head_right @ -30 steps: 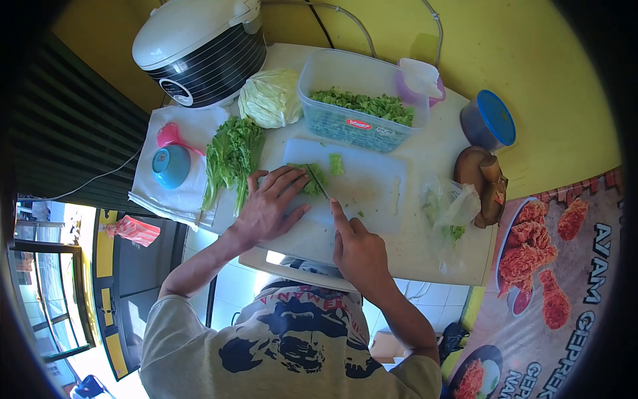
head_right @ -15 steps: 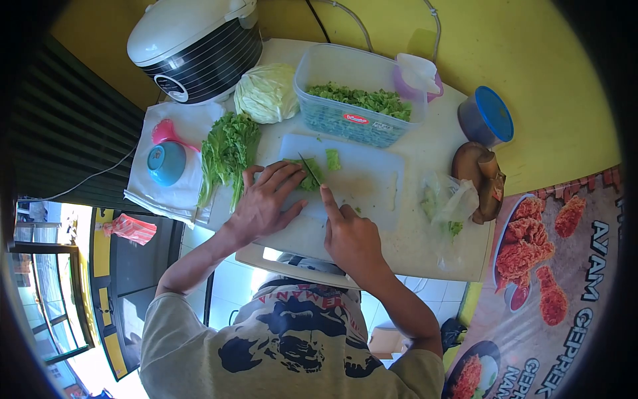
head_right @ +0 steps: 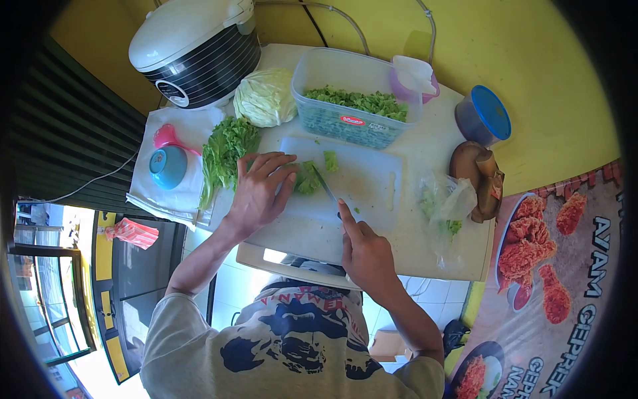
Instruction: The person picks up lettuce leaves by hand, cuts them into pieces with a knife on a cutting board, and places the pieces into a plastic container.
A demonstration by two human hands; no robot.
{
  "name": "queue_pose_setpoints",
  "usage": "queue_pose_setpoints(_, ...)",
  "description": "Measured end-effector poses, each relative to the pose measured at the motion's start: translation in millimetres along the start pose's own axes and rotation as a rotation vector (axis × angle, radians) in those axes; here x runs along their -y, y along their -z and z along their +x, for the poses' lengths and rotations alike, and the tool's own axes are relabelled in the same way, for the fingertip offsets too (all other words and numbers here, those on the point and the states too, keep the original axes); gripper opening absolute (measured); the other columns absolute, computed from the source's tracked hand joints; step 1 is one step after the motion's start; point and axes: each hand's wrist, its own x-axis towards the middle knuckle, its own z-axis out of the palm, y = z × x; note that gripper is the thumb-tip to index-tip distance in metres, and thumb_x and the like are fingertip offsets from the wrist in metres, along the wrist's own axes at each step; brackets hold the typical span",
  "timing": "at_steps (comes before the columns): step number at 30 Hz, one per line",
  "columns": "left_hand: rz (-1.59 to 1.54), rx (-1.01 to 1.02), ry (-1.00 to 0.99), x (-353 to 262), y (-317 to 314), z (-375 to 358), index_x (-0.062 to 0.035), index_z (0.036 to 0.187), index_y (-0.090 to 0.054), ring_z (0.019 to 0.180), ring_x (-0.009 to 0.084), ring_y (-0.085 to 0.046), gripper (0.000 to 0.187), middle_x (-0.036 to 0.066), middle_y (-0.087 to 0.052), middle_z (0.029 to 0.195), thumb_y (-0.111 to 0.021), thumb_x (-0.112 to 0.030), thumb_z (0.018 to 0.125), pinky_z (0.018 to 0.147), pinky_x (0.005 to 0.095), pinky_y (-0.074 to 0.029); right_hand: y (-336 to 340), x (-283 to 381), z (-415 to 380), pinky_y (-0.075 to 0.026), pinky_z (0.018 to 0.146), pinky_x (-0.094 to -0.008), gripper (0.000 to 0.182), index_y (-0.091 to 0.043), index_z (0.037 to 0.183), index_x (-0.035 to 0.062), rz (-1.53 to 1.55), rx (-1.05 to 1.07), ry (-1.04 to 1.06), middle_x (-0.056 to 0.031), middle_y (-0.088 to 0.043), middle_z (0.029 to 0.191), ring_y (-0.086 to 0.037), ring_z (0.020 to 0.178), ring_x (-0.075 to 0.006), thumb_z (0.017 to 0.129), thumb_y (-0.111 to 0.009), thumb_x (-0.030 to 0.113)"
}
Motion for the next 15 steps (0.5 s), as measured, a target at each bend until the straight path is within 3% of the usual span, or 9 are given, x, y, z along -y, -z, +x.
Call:
queue_pose_setpoints(5,0.109,-0.067,0.085,2.4,-1.7,11.7,-0.0082,0.121,-0.073,0.117,0.0287,-0.064,0.027,0.009,-0.071,0.124,-0.072,-0.018,0.095,0.103,0.0465,-0.042,0.0,-3.2,1.4,-0.055,0.053,-0.0426,0.065,-0.042,0.159,0.0107,-0.105,0.03,-0.038,-0.0138,-0.064,0.079,-0.065,0.057,-0.0306,0.097,-0.062,0.005)
queue_pose_setpoints(8,0.019,-0.025,0.105,6.9,-2.3,7.4,-0.0078,0.12,-0.072,0.112,0.0305,-0.066,0.027,0.009,-0.071,0.121,-0.072,-0.016,0.094,0.1,0.0462,-0.044,5.3,-1.7,1.7,-0.055,0.053,-0.0426,0.066,-0.041,0.159,0.0102,-0.137,0.001,-0.054,-0.0139,-0.064,0.079,-0.065,0.057,-0.0303,0.097,-0.062,0.005)
queue_pose_setpoints(11,-0.047,-0.151,0.118,4.1,0.7,6.5,-0.0082,0.118,-0.074,0.107,0.0294,-0.067,0.027,0.008,-0.071,0.118,-0.075,-0.012,0.091,0.095,0.0442,-0.047,5.3,6.4,1.8,-0.055,0.052,-0.0425,0.067,-0.041,0.16,0.0093,-0.07,-0.018,-0.031,-0.0138,-0.064,0.079,-0.064,0.055,-0.0297,0.096,-0.062,0.005)
queue_pose_setpoints(15,-0.08,-0.178,-0.011,-0.3,8.3,-3.6,-0.0071,0.11,-0.077,0.102,0.0278,-0.068,0.024,0.007,-0.073,0.112,-0.08,-0.009,0.086,0.091,0.0429,-0.049,-2.7,22.5,5.6,-0.055,0.052,-0.0423,0.069,-0.039,0.16,0.0075,-0.028,0.012,0.003,-0.014,-0.063,0.08,-0.063,0.054,-0.0296,0.095,-0.062,0.005)
